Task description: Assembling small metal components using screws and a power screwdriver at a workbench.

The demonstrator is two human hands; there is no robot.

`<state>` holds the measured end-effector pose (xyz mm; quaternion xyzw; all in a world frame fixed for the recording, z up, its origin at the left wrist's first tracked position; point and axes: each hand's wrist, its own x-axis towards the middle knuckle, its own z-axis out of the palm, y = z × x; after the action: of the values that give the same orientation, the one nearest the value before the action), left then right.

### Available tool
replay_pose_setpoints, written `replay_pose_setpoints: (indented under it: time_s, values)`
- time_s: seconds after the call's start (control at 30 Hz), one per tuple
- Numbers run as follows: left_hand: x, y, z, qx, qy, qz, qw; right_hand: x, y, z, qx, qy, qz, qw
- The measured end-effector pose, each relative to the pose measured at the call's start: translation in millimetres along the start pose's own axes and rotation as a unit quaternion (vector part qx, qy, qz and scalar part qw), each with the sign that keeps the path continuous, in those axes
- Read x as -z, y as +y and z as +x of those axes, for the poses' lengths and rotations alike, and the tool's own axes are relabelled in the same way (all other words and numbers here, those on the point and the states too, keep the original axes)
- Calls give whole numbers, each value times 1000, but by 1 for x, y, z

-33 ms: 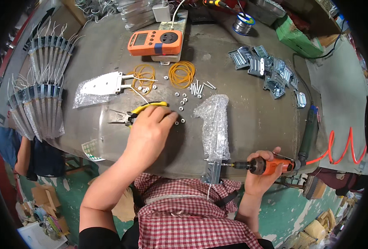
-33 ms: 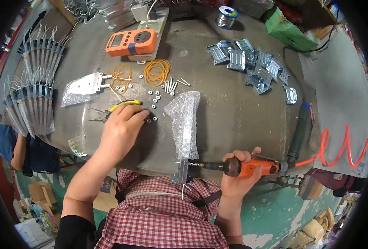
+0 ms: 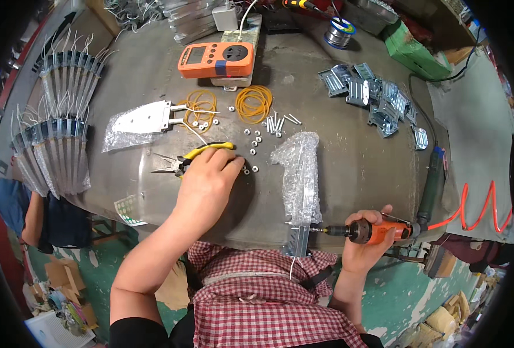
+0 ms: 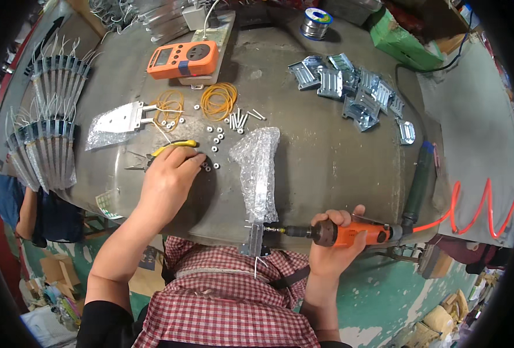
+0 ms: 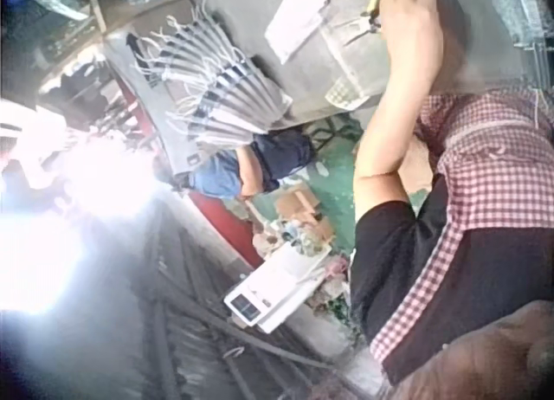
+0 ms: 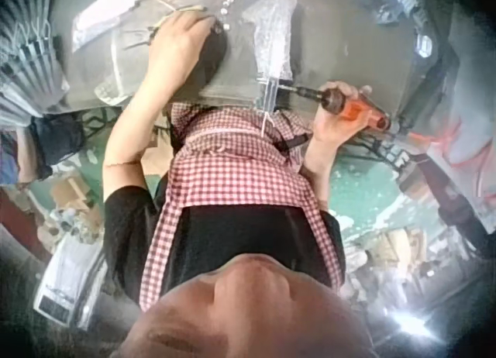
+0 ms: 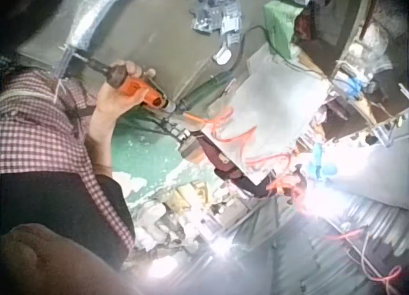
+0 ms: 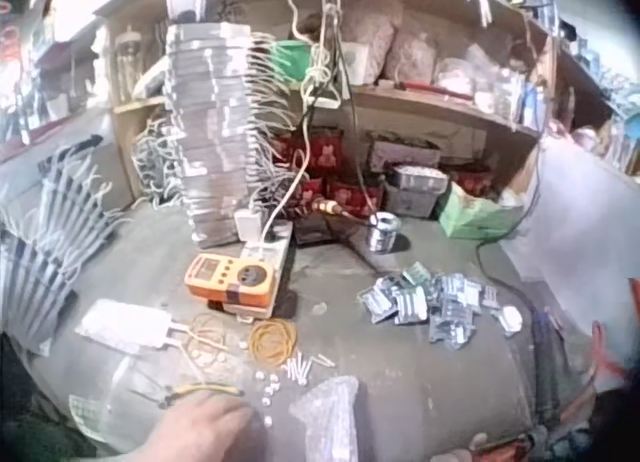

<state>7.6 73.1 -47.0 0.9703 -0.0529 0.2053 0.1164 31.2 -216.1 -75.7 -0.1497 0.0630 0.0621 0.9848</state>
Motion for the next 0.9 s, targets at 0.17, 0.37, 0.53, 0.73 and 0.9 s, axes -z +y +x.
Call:
replay_pose_setpoints:
  time_s: [0.17,0.37,0.53,0.73,0.9]
  values:
    - [6,-2,4,0,-79,8,997,4,-1,1,10,-4,-14,1000]
    - [13,35,-21,-147,-95,-35,984,0,0,2,12,-5,-20,1000]
    - [13,39,-28,-177,-83,-25,980,-1,-1,3,-6,-28,-16,999]
    - [14,43,-18,-168,-151,-40,973,-2,-1,5,-4,-27,-23,999]
    - [8,62,-27,127,-95,-392,906,-2,0,4,0,-30,-28,999]
